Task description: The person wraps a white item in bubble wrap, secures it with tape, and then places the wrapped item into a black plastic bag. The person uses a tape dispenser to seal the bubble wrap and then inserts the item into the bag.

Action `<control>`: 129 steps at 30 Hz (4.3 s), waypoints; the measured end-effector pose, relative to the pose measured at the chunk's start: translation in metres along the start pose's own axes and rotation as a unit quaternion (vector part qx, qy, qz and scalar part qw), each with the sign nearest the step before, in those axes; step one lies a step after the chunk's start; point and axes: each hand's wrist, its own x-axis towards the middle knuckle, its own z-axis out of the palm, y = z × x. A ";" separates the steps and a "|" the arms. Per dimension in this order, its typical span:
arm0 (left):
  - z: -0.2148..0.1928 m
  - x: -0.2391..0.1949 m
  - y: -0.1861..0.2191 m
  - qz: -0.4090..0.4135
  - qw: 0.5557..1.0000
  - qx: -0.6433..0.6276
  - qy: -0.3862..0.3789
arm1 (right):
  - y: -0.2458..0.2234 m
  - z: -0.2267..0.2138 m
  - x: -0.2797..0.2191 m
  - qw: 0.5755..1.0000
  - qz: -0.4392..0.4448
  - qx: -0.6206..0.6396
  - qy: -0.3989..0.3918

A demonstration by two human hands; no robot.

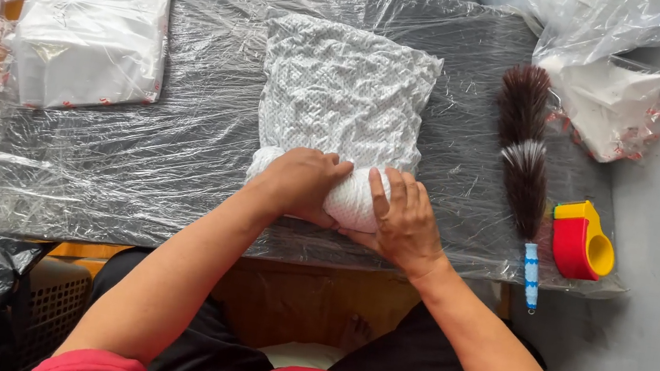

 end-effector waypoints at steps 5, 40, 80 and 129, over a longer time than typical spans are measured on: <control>-0.004 0.015 -0.015 -0.019 0.999 -0.030 -0.017 | 0.025 0.009 0.016 0.996 -0.005 0.079 -0.041; 0.025 -0.070 0.017 -0.058 0.963 0.146 0.218 | 0.036 -0.029 0.035 0.942 0.087 0.173 -0.275; -0.074 -0.008 -0.037 -0.200 0.891 -0.359 -0.193 | 0.103 0.040 0.087 0.579 0.204 0.502 -0.609; -0.095 0.057 -0.050 -0.152 0.979 -0.108 -0.082 | 0.081 -0.013 0.133 0.905 0.174 0.204 -0.331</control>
